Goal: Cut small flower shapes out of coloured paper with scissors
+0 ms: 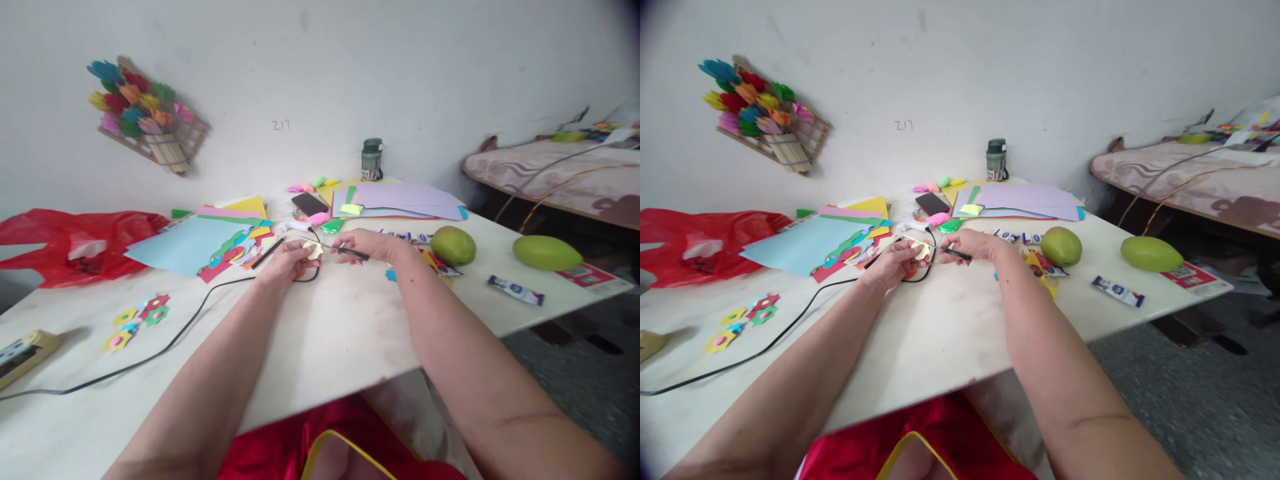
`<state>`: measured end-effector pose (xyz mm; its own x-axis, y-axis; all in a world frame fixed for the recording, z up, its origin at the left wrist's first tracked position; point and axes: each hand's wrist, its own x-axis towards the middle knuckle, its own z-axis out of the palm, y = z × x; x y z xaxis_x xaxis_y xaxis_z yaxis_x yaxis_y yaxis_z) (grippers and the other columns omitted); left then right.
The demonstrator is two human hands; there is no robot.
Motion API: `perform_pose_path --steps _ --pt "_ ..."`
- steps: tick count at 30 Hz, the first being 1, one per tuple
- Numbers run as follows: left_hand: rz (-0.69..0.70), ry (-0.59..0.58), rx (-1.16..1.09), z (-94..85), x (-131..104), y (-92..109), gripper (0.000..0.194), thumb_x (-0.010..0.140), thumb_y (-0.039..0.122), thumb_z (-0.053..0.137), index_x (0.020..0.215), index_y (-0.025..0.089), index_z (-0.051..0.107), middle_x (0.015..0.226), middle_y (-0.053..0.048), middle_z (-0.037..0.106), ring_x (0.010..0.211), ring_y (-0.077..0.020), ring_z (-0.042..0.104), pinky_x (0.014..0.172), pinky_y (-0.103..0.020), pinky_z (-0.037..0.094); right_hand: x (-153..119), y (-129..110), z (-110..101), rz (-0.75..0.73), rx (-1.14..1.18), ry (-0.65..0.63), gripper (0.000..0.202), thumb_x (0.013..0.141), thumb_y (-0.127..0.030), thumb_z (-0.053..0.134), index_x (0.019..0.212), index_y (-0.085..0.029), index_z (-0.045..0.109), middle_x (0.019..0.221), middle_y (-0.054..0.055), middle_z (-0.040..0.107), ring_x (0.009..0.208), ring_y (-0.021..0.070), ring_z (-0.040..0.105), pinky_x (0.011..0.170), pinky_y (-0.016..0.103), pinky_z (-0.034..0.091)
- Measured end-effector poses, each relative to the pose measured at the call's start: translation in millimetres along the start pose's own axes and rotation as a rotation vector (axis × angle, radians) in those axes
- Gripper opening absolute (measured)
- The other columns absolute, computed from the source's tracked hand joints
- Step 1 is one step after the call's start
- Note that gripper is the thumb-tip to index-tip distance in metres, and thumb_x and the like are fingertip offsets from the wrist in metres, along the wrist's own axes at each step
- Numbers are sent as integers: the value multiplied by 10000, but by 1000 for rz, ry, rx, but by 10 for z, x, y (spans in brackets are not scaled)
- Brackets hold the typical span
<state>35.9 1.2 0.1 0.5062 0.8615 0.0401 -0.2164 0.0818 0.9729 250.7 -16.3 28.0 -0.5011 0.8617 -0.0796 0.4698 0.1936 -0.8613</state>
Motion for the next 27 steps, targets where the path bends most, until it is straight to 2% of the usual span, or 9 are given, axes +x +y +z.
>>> perform_pose_path --steps 6,15,27 --pt "21 -16 -1 -15 10 -11 220 636 284 758 689 111 634 655 -42 655 578 -108 615 614 -211 485 -1 7 4 -9 4 10 221 669 -289 638 854 -171 610 588 -30 527 493 76 452 460 206 346" --pt "28 -7 27 -6 12 -13 248 619 310 774 643 117 621 621 -50 666 513 -97 593 519 -187 444 -6 -2 12 -21 13 20 262 637 -308 687 839 -168 599 553 -48 484 480 74 431 444 203 329" --pt "0 -13 26 -12 2 4 254 624 308 768 671 123 601 642 -60 679 528 -118 623 537 -200 454 -62 -92 33 15 4 33 265 648 -303 690 847 -162 585 535 -55 479 473 69 419 448 198 320"
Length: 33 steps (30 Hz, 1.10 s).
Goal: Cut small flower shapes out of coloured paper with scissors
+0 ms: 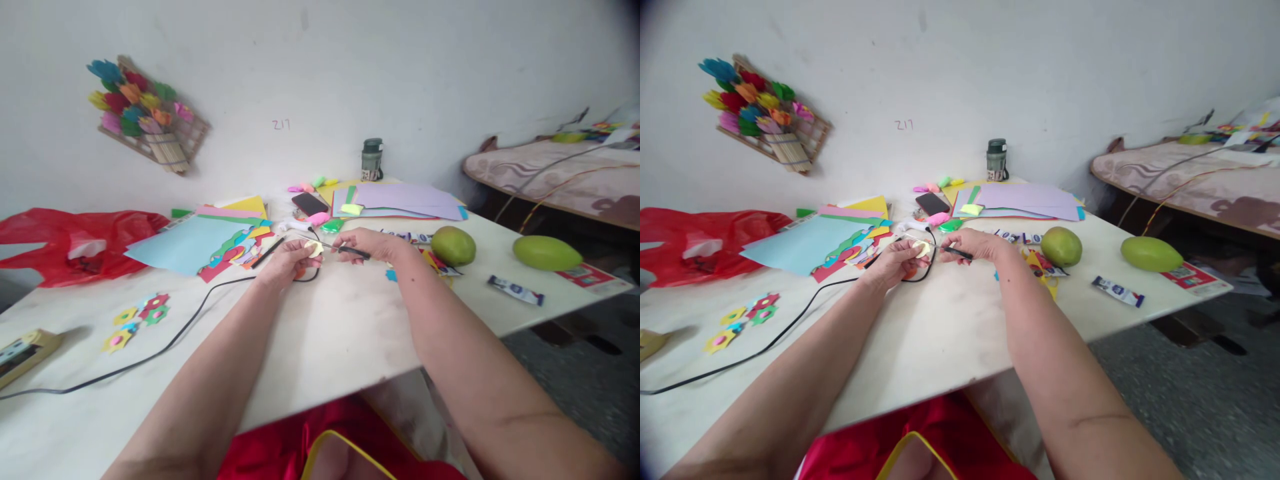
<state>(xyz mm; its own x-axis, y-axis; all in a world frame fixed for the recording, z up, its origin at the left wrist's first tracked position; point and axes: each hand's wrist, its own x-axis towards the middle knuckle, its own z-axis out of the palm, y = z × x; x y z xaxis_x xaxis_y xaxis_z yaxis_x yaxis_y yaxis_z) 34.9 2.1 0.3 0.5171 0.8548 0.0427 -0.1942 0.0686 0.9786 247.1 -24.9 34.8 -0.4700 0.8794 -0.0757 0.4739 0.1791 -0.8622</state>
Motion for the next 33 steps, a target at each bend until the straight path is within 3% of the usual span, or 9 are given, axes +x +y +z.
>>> perform_pose_path --steps 10,23,33 --pt "-13 -10 1 -24 14 -32 249 646 306 758 701 118 604 665 -61 679 542 -118 635 513 -183 438 79 116 -24 -8 66 -33 237 630 -230 638 852 -163 586 579 -42 529 463 66 431 436 198 325" --pt "-1 32 -71 7 19 -27 273 595 268 798 700 117 595 679 -50 685 613 -148 670 612 -213 500 43 58 -12 -20 62 -14 238 625 -253 654 837 -156 605 599 -30 527 470 67 423 428 198 322" --pt "8 6 -48 20 11 -25 245 658 292 758 714 113 600 696 -68 686 671 -174 689 609 -214 499 46 53 -15 -23 48 -40 192 666 -263 612 828 -161 603 562 -40 500 460 69 429 432 198 343"
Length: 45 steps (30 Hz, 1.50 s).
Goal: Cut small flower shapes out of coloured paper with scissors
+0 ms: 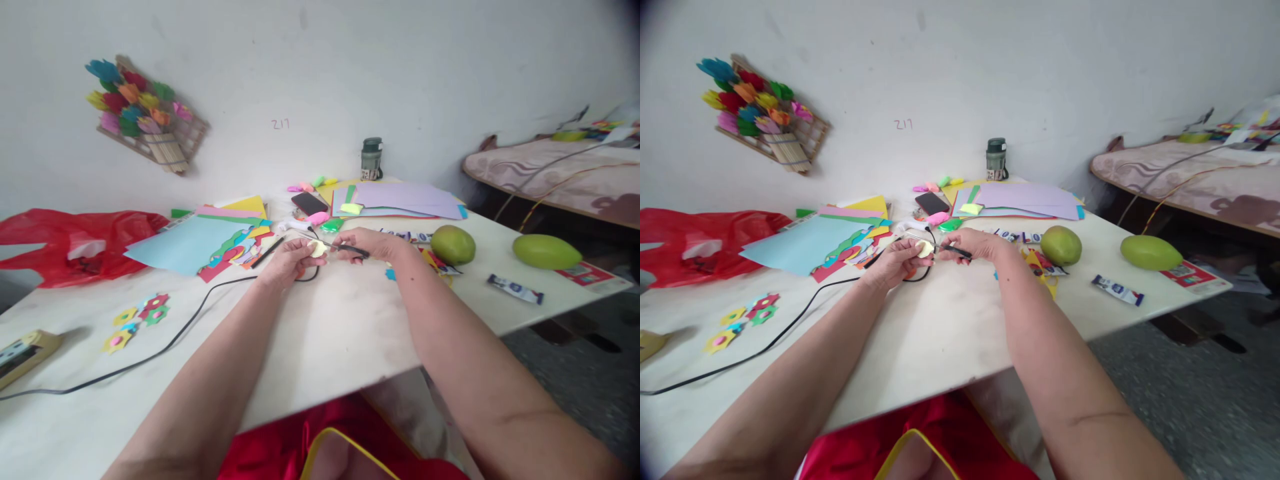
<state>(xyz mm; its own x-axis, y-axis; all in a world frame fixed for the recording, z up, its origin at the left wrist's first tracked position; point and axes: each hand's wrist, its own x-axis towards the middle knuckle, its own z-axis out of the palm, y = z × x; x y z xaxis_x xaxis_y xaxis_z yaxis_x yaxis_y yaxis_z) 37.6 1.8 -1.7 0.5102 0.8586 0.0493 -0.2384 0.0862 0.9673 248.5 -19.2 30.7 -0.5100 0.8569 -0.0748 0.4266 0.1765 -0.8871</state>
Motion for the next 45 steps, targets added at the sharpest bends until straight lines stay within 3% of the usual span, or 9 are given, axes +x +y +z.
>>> perform_pose_path --steps 17,28,37,45 --pt "-1 37 -66 94 11 -22 219 671 261 755 751 121 608 723 -52 681 660 -157 678 627 -232 541 -3 -16 15 31 41 26 145 744 -239 629 855 -157 585 516 -50 486 429 71 450 381 178 338" --pt "-1 10 -84 85 24 -43 246 631 271 783 729 119 616 743 -50 689 675 -155 681 673 -229 538 -18 51 -38 19 -10 -13 234 765 -369 617 895 -176 591 517 -28 543 403 76 475 351 173 290" --pt "-27 39 -79 116 21 -29 335 515 247 840 680 118 578 718 -37 687 619 -138 668 552 -182 493 -118 -37 -69 120 -8 20 273 756 -361 630 959 -185 582 509 -27 567 376 72 468 339 165 285" --pt "-15 35 -13 61 52 -78 327 554 248 818 698 120 554 647 -16 651 563 -107 637 613 -206 496 -199 -137 -71 182 0 13 196 759 -327 632 885 -184 586 477 -32 549 359 66 447 328 161 273"
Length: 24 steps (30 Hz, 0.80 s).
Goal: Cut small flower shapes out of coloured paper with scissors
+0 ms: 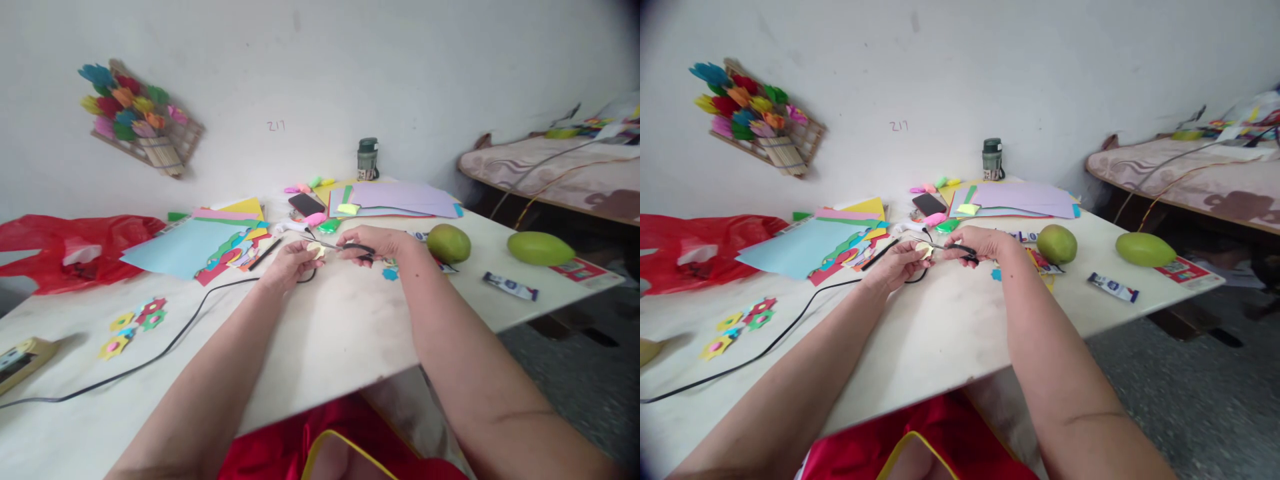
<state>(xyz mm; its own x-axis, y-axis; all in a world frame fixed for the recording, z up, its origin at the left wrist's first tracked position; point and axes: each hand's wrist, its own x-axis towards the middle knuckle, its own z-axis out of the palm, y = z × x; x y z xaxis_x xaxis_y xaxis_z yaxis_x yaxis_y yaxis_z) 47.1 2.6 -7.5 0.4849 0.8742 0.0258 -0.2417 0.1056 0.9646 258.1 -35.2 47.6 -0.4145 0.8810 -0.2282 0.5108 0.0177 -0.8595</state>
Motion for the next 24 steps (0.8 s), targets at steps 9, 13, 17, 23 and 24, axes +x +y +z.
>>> perform_pose_path --steps 9,13,17,23,24 --pt "7 -43 -24 30 -30 30 257 610 229 778 644 116 550 596 12 601 462 -45 519 744 -284 519 90 91 -24 -90 -30 -65 241 784 -396 576 740 -166 520 549 -9 556 414 69 488 335 175 241" --pt "-18 -31 -22 37 -42 51 240 619 205 766 643 121 543 547 32 565 425 -36 479 727 -292 527 111 99 -14 -92 -58 -82 246 815 -401 539 739 -168 515 554 -9 550 423 70 491 350 174 264" --pt "-31 -36 -29 37 -51 75 212 637 184 750 694 112 559 571 18 579 466 -65 551 704 -284 535 116 91 5 -96 -84 -72 221 792 -377 563 738 -169 514 545 -11 548 421 72 481 361 181 287" --pt "-64 -50 4 17 -57 86 201 681 176 723 773 104 560 702 -65 665 585 -144 662 623 -249 531 135 75 20 -80 -99 -88 199 779 -368 551 776 -169 543 532 -14 556 427 86 491 384 196 322" --pt "-58 -54 5 13 -55 82 198 681 175 723 763 106 557 690 -58 662 565 -132 651 619 -244 530 139 74 23 -82 -105 -89 201 781 -371 548 778 -170 545 531 -15 557 429 88 494 386 196 324"
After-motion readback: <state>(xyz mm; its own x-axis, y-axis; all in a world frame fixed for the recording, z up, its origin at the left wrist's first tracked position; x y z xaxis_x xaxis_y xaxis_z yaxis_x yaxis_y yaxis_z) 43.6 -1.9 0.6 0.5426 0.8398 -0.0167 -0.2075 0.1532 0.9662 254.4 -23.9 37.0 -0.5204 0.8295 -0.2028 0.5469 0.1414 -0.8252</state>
